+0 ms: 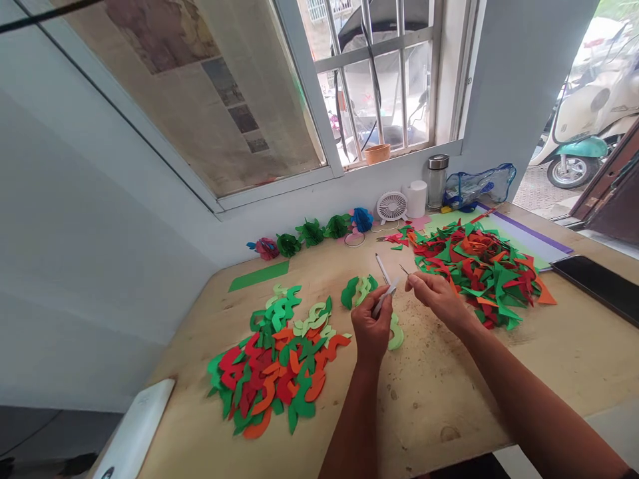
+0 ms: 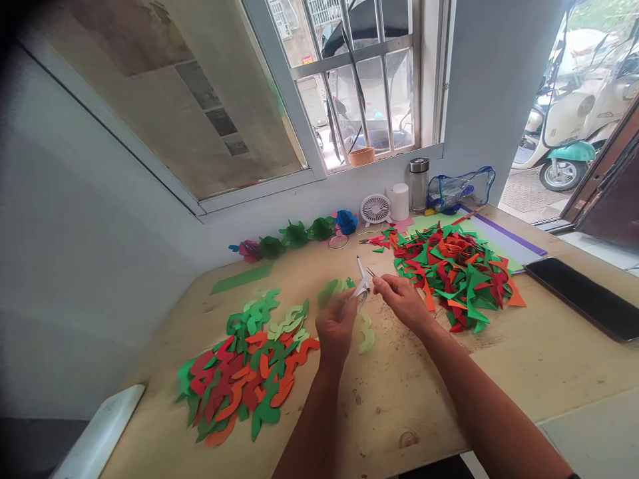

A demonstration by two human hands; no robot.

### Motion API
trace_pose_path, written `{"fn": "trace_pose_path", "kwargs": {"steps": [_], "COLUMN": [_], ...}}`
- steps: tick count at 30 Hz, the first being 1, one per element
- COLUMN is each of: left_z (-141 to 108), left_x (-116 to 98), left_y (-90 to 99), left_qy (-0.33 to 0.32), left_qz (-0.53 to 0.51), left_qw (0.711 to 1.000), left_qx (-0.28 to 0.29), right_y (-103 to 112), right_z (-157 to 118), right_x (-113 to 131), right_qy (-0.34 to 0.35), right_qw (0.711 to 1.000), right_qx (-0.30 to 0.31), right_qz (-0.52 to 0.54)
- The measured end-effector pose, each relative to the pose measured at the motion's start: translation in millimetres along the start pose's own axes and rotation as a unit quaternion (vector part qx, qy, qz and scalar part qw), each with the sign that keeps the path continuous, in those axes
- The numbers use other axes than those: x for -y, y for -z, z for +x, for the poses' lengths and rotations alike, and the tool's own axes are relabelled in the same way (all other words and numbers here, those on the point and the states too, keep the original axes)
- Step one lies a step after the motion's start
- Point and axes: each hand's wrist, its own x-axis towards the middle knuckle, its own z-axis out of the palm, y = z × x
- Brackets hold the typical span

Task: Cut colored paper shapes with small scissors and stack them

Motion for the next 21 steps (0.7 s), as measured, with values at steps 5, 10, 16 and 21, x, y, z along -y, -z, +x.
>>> {"fn": "trace_pose_path", "kwargs": {"steps": [5,10,16,21], "left_z": [0.3,-0.1,-0.8,-1.3], "left_x": [1.6,3.0,3.8,6.9], "left_y": [-0.8,-1.0,-0.9,-1.6], "left_qy": [0.003,0.024,0.011,-0.013], "left_qz": [-0.011,-0.043,-0.02,0.0], "left_qw": [1.0,0.998,1.0,1.0], "left_qx": [-0.019,-0.024,-0.019,-0.002], "right_y": [-1.4,-2.0,-2.2,-2.8], "right_z": [-0.4,-1.8,-3.5,-2.8], "right_x": [-0.1,1.6,1.7,-2.0], "right_qy": [0.051,0.05,0.058,0.065], "right_qw": [0.997,0.996,0.996,0.996], "right_qx": [0.001,0.015,0.042,0.045], "right_qz": [-0.064,-0.074,-0.061,-0.05]}}
